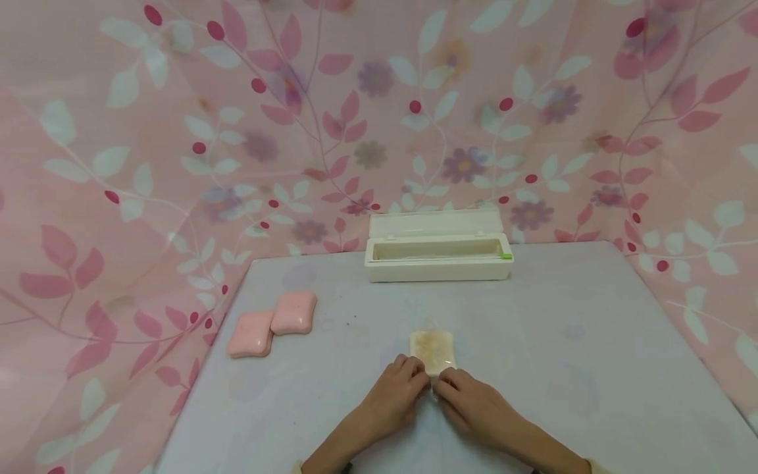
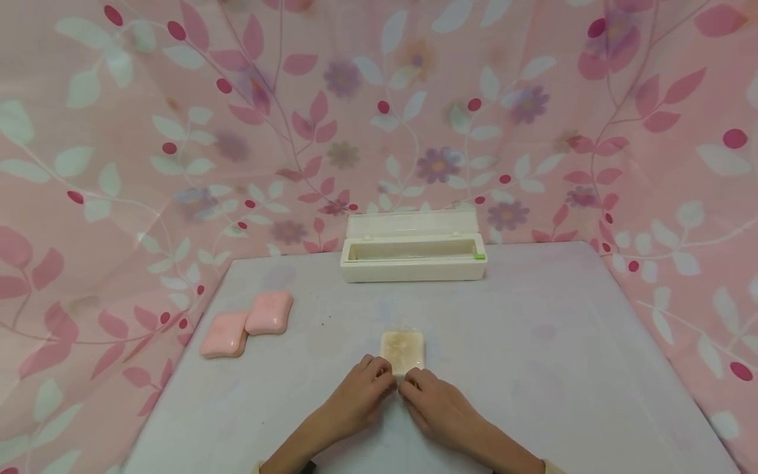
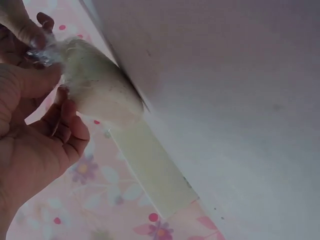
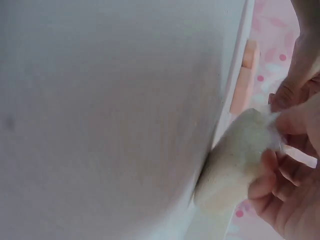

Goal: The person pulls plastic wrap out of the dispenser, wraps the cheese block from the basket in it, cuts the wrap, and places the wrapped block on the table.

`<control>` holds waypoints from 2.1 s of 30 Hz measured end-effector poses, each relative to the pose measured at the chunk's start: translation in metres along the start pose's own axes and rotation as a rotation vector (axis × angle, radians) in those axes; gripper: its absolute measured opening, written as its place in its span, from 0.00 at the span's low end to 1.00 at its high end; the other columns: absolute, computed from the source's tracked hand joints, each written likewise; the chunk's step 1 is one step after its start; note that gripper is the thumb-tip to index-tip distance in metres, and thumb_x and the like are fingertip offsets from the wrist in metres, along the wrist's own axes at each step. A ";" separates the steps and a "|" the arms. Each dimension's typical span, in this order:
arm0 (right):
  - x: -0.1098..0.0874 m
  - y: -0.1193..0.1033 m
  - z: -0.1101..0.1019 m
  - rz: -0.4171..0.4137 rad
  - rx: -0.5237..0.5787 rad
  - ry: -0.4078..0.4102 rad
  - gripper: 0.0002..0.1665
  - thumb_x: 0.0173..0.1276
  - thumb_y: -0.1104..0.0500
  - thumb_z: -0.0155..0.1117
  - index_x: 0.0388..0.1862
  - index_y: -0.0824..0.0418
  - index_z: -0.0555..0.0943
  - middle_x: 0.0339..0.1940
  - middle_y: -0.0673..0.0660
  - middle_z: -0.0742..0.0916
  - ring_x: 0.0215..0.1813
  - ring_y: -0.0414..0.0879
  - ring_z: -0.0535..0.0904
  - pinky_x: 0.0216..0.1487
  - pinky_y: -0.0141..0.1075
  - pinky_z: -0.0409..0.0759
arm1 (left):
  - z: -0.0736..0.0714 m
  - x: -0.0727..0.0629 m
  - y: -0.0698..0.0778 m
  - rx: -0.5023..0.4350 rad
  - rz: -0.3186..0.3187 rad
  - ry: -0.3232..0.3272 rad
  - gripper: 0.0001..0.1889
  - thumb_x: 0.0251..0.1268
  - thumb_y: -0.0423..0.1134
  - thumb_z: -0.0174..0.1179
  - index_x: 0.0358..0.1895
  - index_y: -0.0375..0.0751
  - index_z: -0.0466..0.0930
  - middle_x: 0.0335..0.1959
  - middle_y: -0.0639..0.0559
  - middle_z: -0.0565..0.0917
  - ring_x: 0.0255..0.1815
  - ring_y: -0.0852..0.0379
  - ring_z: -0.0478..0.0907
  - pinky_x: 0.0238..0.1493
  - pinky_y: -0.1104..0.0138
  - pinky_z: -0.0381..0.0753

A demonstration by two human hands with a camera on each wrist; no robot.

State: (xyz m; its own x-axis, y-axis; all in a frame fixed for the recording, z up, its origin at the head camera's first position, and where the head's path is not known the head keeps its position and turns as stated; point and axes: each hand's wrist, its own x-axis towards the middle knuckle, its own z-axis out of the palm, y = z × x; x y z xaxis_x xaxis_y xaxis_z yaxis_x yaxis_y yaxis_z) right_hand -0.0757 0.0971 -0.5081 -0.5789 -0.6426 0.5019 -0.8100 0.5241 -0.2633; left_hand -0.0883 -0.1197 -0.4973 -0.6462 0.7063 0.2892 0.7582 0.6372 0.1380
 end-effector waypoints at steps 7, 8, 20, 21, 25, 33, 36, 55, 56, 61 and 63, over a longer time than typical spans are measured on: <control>0.003 0.000 -0.003 0.009 -0.086 0.028 0.06 0.67 0.60 0.62 0.42 0.55 0.78 0.44 0.49 0.80 0.47 0.45 0.74 0.42 0.38 0.76 | -0.003 0.000 0.003 0.015 -0.007 0.011 0.08 0.62 0.31 0.62 0.41 0.44 0.75 0.40 0.56 0.75 0.41 0.59 0.70 0.40 0.70 0.72; 0.004 0.000 -0.003 0.017 -0.089 0.032 0.04 0.70 0.59 0.59 0.42 0.56 0.78 0.43 0.48 0.79 0.47 0.44 0.74 0.41 0.36 0.76 | -0.003 0.001 0.004 0.034 -0.001 0.010 0.08 0.62 0.30 0.62 0.41 0.42 0.74 0.39 0.55 0.75 0.40 0.59 0.70 0.40 0.70 0.72; 0.018 0.000 0.007 0.354 0.055 -0.087 0.04 0.75 0.64 0.52 0.40 0.61 0.68 0.20 0.43 0.66 0.22 0.35 0.59 0.21 0.28 0.62 | 0.006 0.017 -0.002 -0.378 -0.363 -0.028 0.06 0.65 0.27 0.56 0.36 0.42 0.72 0.22 0.60 0.71 0.22 0.65 0.67 0.23 0.73 0.68; 0.020 0.001 0.007 0.400 0.093 -0.113 0.03 0.76 0.64 0.52 0.40 0.61 0.68 0.20 0.43 0.66 0.22 0.35 0.60 0.22 0.29 0.63 | 0.007 0.019 -0.003 -0.431 -0.406 -0.034 0.05 0.66 0.28 0.55 0.35 0.42 0.72 0.22 0.61 0.70 0.22 0.66 0.66 0.23 0.74 0.68; 0.026 0.007 0.008 0.530 0.263 -0.152 0.01 0.76 0.65 0.53 0.42 0.61 0.73 0.19 0.42 0.69 0.20 0.33 0.62 0.21 0.30 0.64 | 0.010 0.021 -0.006 -0.548 -0.469 -0.042 0.04 0.67 0.29 0.53 0.37 0.42 0.71 0.20 0.61 0.70 0.19 0.68 0.65 0.20 0.74 0.67; 0.024 0.020 0.001 0.543 0.502 -0.204 0.10 0.73 0.70 0.52 0.46 0.58 0.74 0.18 0.43 0.71 0.18 0.32 0.61 0.20 0.28 0.63 | 0.006 0.020 -0.004 -0.552 -0.411 -0.130 0.12 0.66 0.42 0.65 0.44 0.45 0.71 0.22 0.62 0.69 0.22 0.68 0.64 0.22 0.73 0.66; 0.022 0.024 -0.002 0.509 0.561 -0.239 0.05 0.74 0.62 0.57 0.47 0.57 0.74 0.23 0.43 0.76 0.23 0.33 0.67 0.23 0.30 0.69 | 0.005 0.020 -0.003 -0.451 -0.377 -0.134 0.14 0.60 0.43 0.70 0.41 0.45 0.74 0.23 0.63 0.69 0.24 0.68 0.64 0.24 0.74 0.66; 0.025 0.027 -0.012 0.748 0.338 -0.242 0.27 0.51 0.45 0.80 0.34 0.55 0.71 0.19 0.46 0.74 0.21 0.39 0.67 0.22 0.34 0.64 | -0.003 0.029 -0.006 -0.485 -0.454 -0.183 0.15 0.59 0.37 0.70 0.38 0.45 0.70 0.22 0.61 0.69 0.22 0.66 0.64 0.22 0.71 0.64; 0.028 0.027 -0.013 0.786 0.303 -0.274 0.29 0.48 0.43 0.81 0.33 0.55 0.71 0.18 0.47 0.73 0.21 0.40 0.66 0.22 0.34 0.62 | -0.003 0.031 -0.005 -0.455 -0.467 -0.183 0.17 0.56 0.38 0.72 0.38 0.45 0.69 0.23 0.61 0.69 0.22 0.65 0.64 0.23 0.70 0.64; 0.037 0.029 -0.014 0.851 0.215 -0.387 0.34 0.43 0.41 0.83 0.32 0.57 0.70 0.21 0.50 0.74 0.24 0.43 0.67 0.24 0.37 0.61 | -0.004 0.036 -0.009 -0.352 -0.580 -0.213 0.29 0.45 0.48 0.79 0.42 0.42 0.67 0.30 0.55 0.70 0.25 0.60 0.67 0.24 0.67 0.66; 0.038 0.031 -0.012 0.843 0.214 -0.403 0.33 0.43 0.42 0.83 0.32 0.57 0.71 0.21 0.50 0.75 0.24 0.44 0.67 0.24 0.37 0.63 | -0.003 0.036 -0.014 -0.368 -0.617 -0.236 0.33 0.43 0.50 0.79 0.43 0.41 0.66 0.30 0.53 0.70 0.25 0.58 0.68 0.23 0.66 0.66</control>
State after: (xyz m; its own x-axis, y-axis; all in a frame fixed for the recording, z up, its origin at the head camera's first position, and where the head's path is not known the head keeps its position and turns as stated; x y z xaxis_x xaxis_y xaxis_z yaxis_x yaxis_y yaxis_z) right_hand -0.1215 0.0955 -0.4867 -0.9358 -0.2659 -0.2317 -0.0894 0.8144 -0.5734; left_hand -0.1221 -0.1045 -0.4860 -0.9328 0.3287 -0.1475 0.2066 0.8234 0.5285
